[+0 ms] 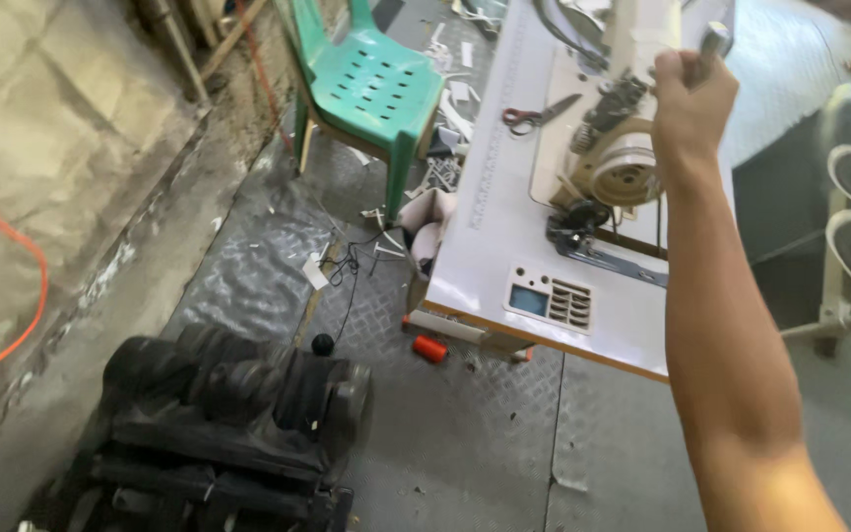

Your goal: The person uses a wrench to loosen and remove bolts securing a black motorcycle seat. They first work on one side, then flip the seat over to access and remove bolts from the other side.

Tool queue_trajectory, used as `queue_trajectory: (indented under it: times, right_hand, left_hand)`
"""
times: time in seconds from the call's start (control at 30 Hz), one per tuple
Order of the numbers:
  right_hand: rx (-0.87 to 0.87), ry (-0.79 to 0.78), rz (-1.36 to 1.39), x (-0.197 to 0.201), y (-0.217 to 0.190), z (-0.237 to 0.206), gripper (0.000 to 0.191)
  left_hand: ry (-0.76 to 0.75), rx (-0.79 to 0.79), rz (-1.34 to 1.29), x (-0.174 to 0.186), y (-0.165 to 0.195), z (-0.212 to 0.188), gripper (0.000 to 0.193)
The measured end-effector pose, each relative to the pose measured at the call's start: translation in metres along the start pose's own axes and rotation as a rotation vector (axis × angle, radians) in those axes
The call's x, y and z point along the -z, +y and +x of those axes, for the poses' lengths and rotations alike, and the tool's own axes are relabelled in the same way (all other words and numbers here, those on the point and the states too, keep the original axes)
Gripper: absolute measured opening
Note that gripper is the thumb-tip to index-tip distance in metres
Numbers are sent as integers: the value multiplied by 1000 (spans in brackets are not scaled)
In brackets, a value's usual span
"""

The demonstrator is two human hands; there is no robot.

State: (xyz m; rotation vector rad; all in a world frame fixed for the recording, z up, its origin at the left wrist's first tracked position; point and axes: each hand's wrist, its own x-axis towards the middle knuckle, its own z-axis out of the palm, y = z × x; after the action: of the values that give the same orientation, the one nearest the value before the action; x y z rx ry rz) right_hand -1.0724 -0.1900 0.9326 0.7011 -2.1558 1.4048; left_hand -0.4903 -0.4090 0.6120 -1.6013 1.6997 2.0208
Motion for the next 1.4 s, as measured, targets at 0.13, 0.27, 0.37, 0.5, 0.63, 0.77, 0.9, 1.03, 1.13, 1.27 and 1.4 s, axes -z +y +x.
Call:
queue_trajectory:
  times: [0.13,0.27,0.37,0.5,0.63,0.77,0.9,1.03,1.13,1.27,1.4]
  right_hand:
    - [503,-80,-36,-15,-44,-119,29]
    - [221,-543,324,-60,-97,-291,33]
    - [-320,-998,541,-77,-149,-418,41]
    - [-501,-1441,513,-57,-222,-557,43]
    - [-489,-1896,411,-28,-242,-654,43]
    - [-579,-2227,97,-40,-217,-770,47]
    - [-570,-2189,42,-45,-188,-905,42]
    - [-651,-1976,236,-66,-146,-1022,43]
    - [-903,-1906,339,-78,-106,-1095,51]
    - [-933,-1839,537,-100,-70,-1157,66]
    - [-937,-1785,617,-127,-49,-1181,67]
  left_hand:
    - [31,-2,-93,-3,-21,0,64]
    - [108,39,-218,18,-76,-28,67]
    - [205,114,-345,30,-150,-81,69]
    - [395,295,-569,-2,-282,-170,71]
    - [667,500,-884,-47,-420,-277,74]
    - [956,627,-1168,-99,-528,-361,77]
    - [1138,630,-1325,-135,-613,-384,79]
    - [1247,494,-1310,-122,-691,-363,82]
    - [1323,326,-1244,-87,-743,-331,84]
    - [1452,195,-1172,-23,-793,-289,87]
    - [1510,50,-1020,40,-823,-264,85]
